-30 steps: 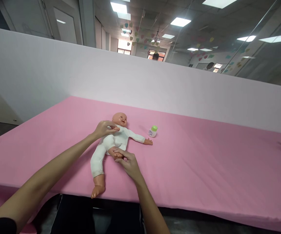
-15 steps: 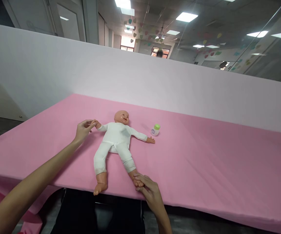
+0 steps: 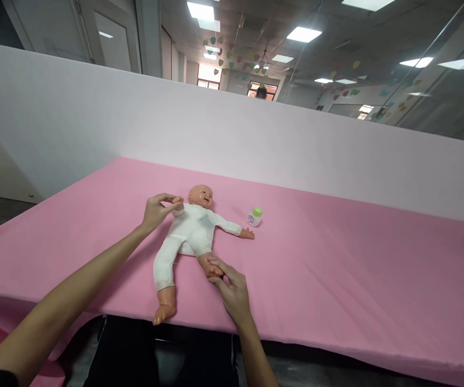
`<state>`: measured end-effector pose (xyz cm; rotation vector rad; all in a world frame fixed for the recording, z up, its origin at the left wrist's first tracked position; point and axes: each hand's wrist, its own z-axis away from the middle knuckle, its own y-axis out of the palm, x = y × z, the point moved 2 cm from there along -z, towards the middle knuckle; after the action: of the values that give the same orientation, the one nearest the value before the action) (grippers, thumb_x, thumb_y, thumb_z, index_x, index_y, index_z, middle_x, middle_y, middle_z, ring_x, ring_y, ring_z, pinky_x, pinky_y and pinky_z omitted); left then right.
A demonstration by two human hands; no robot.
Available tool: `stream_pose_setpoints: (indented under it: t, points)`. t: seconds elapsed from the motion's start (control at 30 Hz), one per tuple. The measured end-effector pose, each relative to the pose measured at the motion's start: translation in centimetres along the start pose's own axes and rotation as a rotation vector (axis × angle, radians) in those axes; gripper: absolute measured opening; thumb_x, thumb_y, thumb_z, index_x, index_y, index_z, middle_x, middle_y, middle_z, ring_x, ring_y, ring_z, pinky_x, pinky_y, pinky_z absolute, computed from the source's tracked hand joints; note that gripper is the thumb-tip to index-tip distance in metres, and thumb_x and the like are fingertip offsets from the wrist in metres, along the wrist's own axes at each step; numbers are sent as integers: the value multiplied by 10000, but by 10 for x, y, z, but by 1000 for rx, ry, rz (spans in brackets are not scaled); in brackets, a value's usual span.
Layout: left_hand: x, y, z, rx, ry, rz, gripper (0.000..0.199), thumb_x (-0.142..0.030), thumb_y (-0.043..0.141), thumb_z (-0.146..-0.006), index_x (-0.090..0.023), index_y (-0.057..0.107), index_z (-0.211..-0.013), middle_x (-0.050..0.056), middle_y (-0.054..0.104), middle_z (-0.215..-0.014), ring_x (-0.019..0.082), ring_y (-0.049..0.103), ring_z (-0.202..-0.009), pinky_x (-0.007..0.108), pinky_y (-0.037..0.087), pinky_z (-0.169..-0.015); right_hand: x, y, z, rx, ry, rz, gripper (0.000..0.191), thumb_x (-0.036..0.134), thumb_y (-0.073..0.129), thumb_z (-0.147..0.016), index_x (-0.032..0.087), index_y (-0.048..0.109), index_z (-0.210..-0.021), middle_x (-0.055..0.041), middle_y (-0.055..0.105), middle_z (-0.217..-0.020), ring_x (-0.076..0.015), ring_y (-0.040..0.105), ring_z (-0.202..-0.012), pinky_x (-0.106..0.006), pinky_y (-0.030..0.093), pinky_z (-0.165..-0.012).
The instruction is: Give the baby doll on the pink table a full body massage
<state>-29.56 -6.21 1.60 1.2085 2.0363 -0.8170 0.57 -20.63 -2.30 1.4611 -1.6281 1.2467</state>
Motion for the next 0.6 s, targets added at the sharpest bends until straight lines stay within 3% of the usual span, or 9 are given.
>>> stream_pose_setpoints:
  t: [0.13,0.27,0.47,0.6]
  points:
    - [-1,40,-9,224,127,-188,190,-429,781,-850,-256,820,-916,27,805,-912,201,725,-810,296,501,-739,12,26,-27,97,-44,-4,323,267,730,-867,287,791,-1184,-48,783,-1202,-285,721,-1171,-422,586,-1028]
    - [8,61,-10,369,211,-245,233,-493,758,-876,-282,834,-940,15,810,-931,184,709,-804,278,454,-700,6,45,-45,134,-71,22,342,286,698,-907,299,763,-1243,-39,773,-1226,-277,718,-1165,-416,577,-1021]
    - [19,62,-9,415,184,-189,257,-531,790,-841,-289,847,-906,8,797,-843,163,680,-724,269,430,-647,-5,59,-48,134,-66,-13,350,274,693,-913,294,755,-1257,-33,773,-1227,-262,719,-1153,-404,560,-1036]
    - [10,50,-11,373,201,-179,256,-513,767,-862,-271,839,-907,25,795,-866,184,695,-775,287,478,-714,3,47,-35,118,-60,-37,336,257,706,-879,283,780,-1206,-38,780,-1213,-272,719,-1168,-408,578,-1027]
